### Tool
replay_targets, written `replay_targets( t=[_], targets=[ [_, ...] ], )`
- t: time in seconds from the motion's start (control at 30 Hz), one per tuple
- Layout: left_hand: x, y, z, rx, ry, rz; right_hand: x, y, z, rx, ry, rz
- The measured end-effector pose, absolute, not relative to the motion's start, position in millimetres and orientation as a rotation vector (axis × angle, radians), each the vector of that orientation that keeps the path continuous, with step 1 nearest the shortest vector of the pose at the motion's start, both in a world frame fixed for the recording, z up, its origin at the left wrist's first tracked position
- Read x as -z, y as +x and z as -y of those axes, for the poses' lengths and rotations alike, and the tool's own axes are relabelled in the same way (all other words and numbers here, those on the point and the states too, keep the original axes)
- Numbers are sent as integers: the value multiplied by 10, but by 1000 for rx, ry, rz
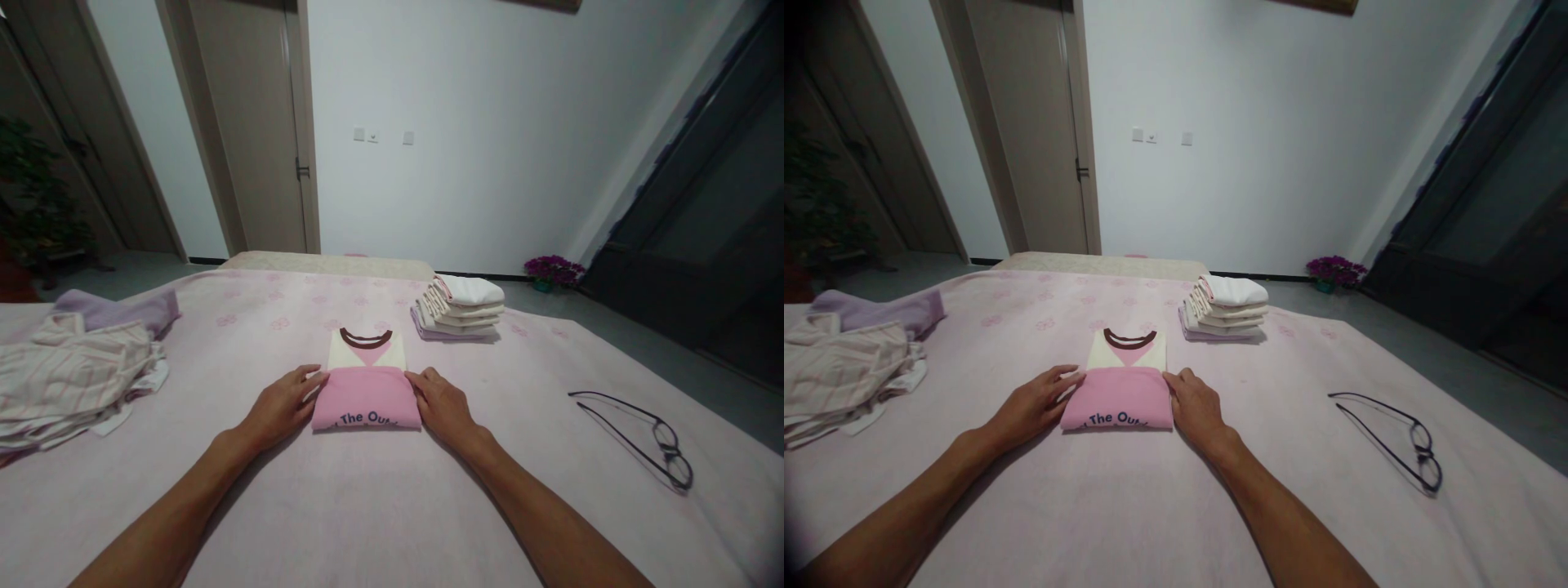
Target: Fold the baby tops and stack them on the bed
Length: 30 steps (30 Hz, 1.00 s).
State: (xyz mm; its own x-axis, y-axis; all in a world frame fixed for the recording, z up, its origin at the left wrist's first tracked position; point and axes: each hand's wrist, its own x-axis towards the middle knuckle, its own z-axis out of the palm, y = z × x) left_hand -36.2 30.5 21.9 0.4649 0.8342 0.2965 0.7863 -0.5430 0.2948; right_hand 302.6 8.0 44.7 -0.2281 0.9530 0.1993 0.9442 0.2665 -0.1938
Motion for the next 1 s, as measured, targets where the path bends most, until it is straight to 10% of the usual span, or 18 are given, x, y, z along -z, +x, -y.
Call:
replay_targets(
  t=[1.0],
  targets=[
    [-247,-233,-325,-784,2607,-1248,-244,3393,-283,-84,-1203,2436]
  ],
)
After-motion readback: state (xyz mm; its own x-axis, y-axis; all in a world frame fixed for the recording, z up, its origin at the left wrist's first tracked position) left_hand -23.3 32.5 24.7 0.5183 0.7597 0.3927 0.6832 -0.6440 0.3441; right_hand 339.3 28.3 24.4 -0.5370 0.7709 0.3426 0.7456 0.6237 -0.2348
